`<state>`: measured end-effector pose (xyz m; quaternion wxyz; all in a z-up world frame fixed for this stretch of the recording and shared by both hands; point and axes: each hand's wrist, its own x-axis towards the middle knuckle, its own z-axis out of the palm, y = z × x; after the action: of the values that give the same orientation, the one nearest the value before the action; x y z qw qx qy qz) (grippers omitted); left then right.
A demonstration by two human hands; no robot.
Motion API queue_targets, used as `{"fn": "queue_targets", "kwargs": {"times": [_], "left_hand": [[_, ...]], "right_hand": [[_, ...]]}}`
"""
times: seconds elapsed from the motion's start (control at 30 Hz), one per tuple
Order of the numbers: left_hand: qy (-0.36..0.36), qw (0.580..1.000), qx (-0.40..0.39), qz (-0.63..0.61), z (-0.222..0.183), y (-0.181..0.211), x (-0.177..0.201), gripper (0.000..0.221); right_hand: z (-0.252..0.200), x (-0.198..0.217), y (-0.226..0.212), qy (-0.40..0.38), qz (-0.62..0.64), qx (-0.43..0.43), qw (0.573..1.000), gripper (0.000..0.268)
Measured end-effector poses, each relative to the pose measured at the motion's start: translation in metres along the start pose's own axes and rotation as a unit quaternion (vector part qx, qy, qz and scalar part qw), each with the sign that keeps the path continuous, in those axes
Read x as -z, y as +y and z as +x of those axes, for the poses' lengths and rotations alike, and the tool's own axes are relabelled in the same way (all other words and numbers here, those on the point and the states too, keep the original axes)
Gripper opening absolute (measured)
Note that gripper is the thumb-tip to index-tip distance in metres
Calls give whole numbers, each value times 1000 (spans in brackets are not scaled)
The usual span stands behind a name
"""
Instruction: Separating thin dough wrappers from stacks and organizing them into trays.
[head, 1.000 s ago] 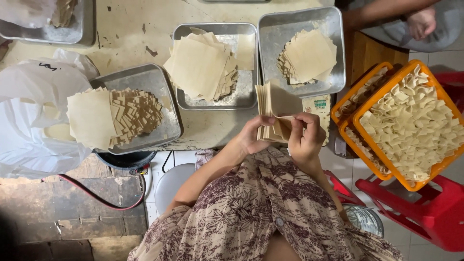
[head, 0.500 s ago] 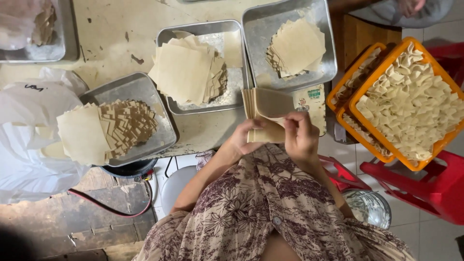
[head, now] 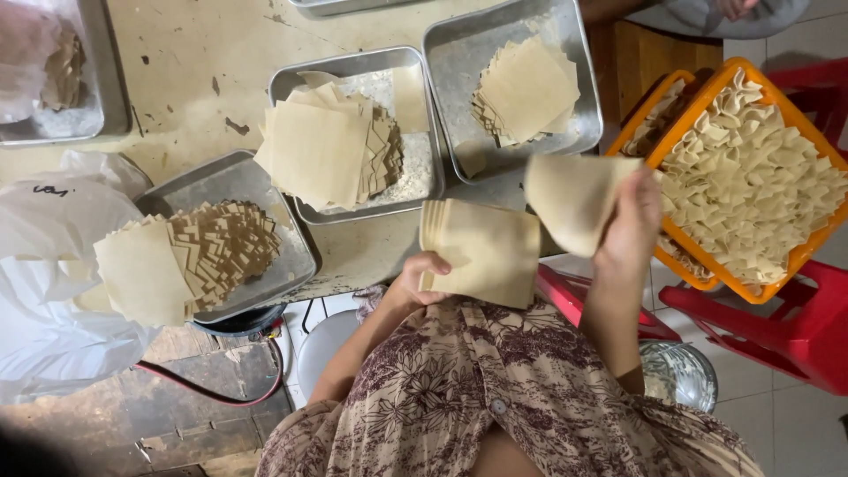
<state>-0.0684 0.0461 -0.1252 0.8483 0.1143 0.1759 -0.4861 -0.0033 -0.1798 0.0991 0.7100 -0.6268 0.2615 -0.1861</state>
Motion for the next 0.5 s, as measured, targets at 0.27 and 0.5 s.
{"fn": "queue_targets", "kwargs": {"times": [0.27,0.5], "left_hand": [[-105,655,-534,524,-14,15,101,43],[-59,506,-610,606,-26,21,57,52]], "right_hand": [[106,9,61,-94,-267,181,942,29],[163,-15,129,-101,-410,116,899,30]]}}
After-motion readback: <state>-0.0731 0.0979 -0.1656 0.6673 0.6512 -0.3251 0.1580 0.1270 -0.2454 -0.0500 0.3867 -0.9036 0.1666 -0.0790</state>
